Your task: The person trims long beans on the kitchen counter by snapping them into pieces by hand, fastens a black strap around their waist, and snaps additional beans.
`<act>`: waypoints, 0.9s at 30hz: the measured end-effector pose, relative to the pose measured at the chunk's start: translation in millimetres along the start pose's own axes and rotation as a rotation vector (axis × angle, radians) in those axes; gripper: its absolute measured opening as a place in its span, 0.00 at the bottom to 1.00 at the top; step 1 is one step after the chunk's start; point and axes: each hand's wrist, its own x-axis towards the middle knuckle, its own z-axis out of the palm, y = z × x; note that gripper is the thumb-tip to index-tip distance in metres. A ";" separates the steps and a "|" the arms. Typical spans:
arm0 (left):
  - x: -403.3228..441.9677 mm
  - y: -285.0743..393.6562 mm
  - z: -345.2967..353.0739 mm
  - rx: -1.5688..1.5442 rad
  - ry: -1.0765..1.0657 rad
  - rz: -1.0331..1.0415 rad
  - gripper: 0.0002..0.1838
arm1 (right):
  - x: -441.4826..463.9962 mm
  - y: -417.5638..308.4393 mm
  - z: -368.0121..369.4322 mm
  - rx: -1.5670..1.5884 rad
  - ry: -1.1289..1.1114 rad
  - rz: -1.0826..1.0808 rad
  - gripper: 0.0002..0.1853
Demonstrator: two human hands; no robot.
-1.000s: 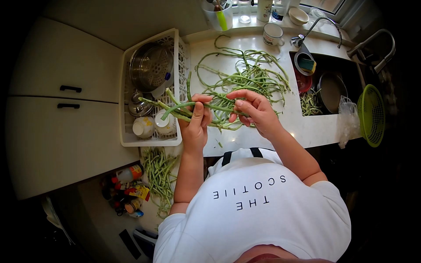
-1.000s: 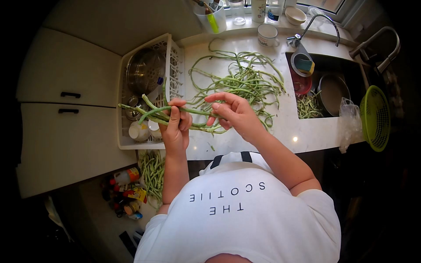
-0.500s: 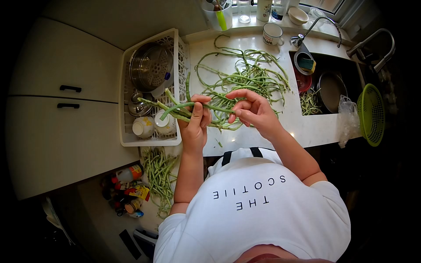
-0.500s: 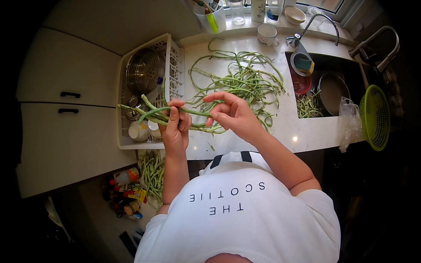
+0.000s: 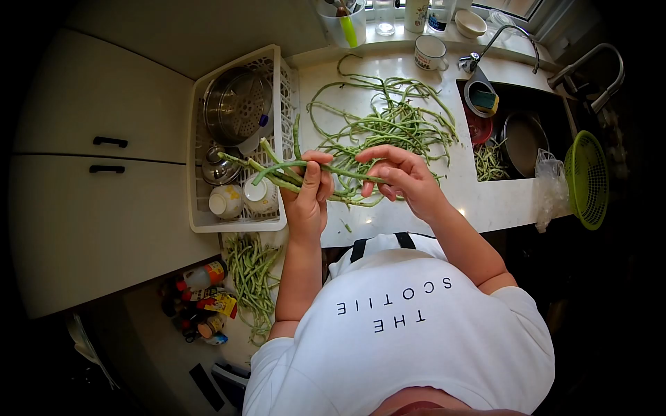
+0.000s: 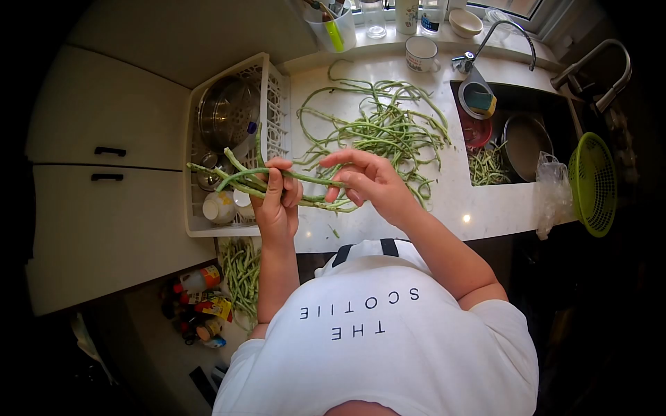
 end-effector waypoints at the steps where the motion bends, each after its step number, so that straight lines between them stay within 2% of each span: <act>1: 0.0 -1.0 -0.9 0.022 -0.010 -0.004 0.13 | 0.5 2.8 0.0 0.000 0.000 0.000 0.17; 3: -0.1 -1.6 -0.1 0.044 -0.019 -0.009 0.13 | 1.8 11.0 0.0 -0.273 0.025 -0.091 0.12; 4: -0.3 -1.6 2.7 0.085 -0.021 0.003 0.13 | 1.5 10.1 -0.1 -0.273 0.025 -0.090 0.12; 6: 0.4 -0.5 5.4 0.125 -0.023 0.015 0.13 | 0.4 7.0 -0.7 -0.537 0.029 -0.100 0.09; 8: 1.6 0.3 6.5 0.091 0.060 0.108 0.12 | 0.9 8.2 -0.1 -0.592 0.039 -0.132 0.07; 10: 2.2 2.0 2.3 0.074 0.064 0.138 0.11 | 3.0 14.1 -1.4 -0.757 0.168 -0.309 0.07; 12: 2.3 2.8 3.4 0.058 0.068 0.167 0.11 | 4.7 17.3 -3.2 -0.730 0.239 -0.317 0.07; 14: 1.1 2.1 12.3 0.219 0.062 0.260 0.10 | 9.5 23.1 -10.0 -0.702 0.312 -0.325 0.07; 16: -4.8 -6.5 11.7 0.256 0.045 0.273 0.10 | 18.5 26.5 -20.8 -0.231 0.341 -0.214 0.07; 17: -7.3 -11.2 13.8 0.365 0.071 0.312 0.10 | 20.0 27.4 -22.6 -0.098 0.348 -0.161 0.06; 18: -9.5 -14.6 14.9 0.474 0.100 0.352 0.11 | 21.7 27.0 -21.9 -0.099 0.350 -0.164 0.06; 20: -12.7 -15.6 15.7 0.516 0.094 0.375 0.09 | 24.0 27.9 -21.4 0.186 0.325 -0.080 0.06; 22: -14.7 -12.4 19.8 0.809 0.088 0.488 0.08 | 26.8 34.2 -32.2 0.205 0.260 -0.038 0.06; 23: -16.0 -11.2 22.9 0.898 0.080 0.539 0.07 | 30.6 41.2 -39.4 0.386 0.194 -0.035 0.06; 24: -17.3 -8.9 24.7 0.896 0.081 0.539 0.07 | 35.1 48.4 -48.4 0.567 0.127 -0.033 0.06; 26: -21.7 -1.7 25.7 0.774 0.150 0.763 0.11 | 38.9 60.8 -98.6 0.637 0.171 -0.081 0.05; 27: -20.7 5.9 22.9 0.804 0.127 0.747 0.12 | 40.5 61.4 -113.9 0.704 0.209 -0.129 0.06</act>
